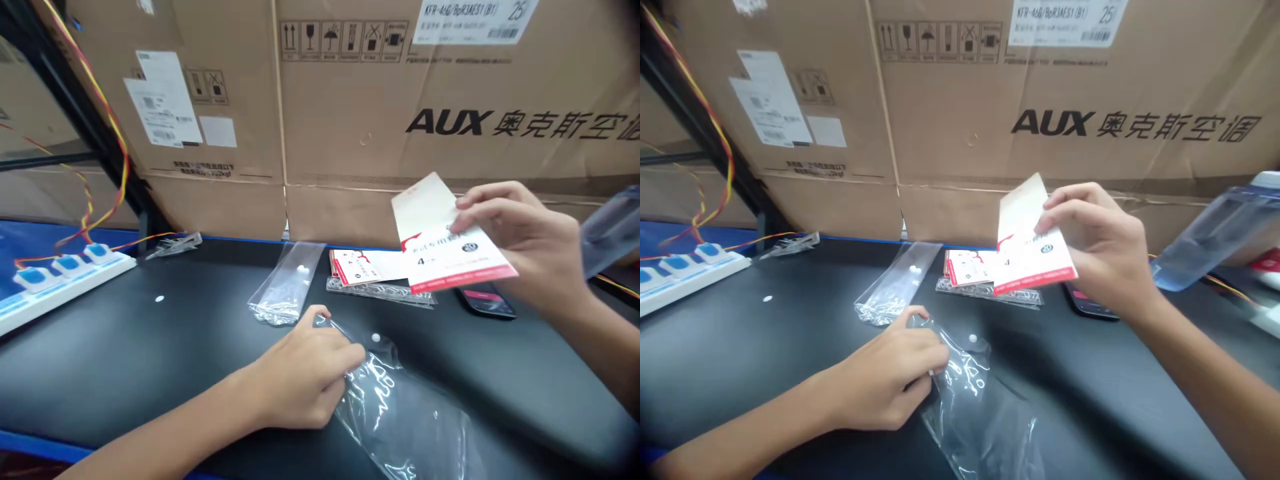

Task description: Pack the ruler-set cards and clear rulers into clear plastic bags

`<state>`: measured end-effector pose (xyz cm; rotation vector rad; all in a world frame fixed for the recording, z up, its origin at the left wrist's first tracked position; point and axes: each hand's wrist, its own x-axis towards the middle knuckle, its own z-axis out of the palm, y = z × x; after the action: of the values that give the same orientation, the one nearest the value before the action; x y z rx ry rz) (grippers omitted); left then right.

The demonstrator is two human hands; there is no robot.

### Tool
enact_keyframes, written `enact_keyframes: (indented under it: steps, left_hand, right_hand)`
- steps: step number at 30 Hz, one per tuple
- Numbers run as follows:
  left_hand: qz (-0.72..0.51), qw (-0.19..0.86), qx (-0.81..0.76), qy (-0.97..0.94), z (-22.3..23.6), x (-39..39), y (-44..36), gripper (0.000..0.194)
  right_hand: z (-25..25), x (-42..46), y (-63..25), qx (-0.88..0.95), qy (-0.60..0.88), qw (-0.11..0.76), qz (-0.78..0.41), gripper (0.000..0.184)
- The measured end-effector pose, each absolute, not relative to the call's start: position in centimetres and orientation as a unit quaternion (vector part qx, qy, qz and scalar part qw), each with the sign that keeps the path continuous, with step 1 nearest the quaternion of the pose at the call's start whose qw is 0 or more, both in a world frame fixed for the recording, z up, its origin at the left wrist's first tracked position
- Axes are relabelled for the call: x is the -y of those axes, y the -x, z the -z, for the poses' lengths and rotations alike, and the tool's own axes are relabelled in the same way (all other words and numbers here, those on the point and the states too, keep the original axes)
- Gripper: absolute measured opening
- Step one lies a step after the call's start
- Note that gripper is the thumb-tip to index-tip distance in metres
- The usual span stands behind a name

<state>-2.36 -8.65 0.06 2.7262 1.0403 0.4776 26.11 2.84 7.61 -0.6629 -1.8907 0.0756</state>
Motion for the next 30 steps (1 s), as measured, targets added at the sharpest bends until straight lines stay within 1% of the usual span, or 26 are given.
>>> enact_keyframes:
  steps: [2, 4, 11, 14, 17, 21, 23, 26, 30]
  left_hand:
    - [-0.159, 0.099, -0.35, -0.918, -0.1, 8.5, 2.4, 0.024]
    - [-0.159, 0.107, -0.348, -0.918, -0.1, 8.4, 2.5, 0.024]
    - [-0.138, 0.086, -0.336, -0.928, -0.2, 8.4, 2.0, 0.021]
    - [-0.151, 0.07, -0.339, -0.926, -0.3, 8.3, 1.9, 0.021]
    - [-0.171, 0.048, -0.348, -0.92, -0.3, 8.1, 2.0, 0.021]
    - [-0.185, 0.027, -0.356, -0.916, -0.1, 7.8, 2.1, 0.021]
    - [-0.196, 0.024, -0.359, -0.912, 0.0, 7.9, 2.2, 0.022]
    - [-0.218, 0.029, -0.362, -0.906, 0.1, 8.0, 2.2, 0.022]
    - [-0.224, 0.028, -0.356, -0.907, 0.1, 8.0, 2.0, 0.023]
  right_hand:
    - [-7.0, -0.8, -26.5, 0.791, 0.271, 0.538, -0.106, 0.006]
    - [-5.8, 0.5, -26.5, 0.795, 0.282, 0.52, -0.135, 0.003]
    - [-2.2, 0.7, -26.5, 0.83, 0.259, 0.42, -0.259, 0.017]
    - [-1.7, 0.8, -26.7, 0.836, 0.274, 0.357, -0.314, 0.016]
    - [-1.6, 1.1, -26.7, 0.836, 0.264, 0.268, -0.401, 0.015]
    - [-1.6, 0.9, -26.6, 0.826, 0.246, 0.191, -0.47, 0.021]
    - [-1.5, 0.7, -26.5, 0.821, 0.243, 0.167, -0.489, 0.024]
    - [-1.3, 0.7, -26.3, 0.802, 0.24, 0.146, -0.526, 0.022]
    - [-1.1, 1.8, -25.4, 0.775, 0.247, 0.154, -0.561, 0.019]
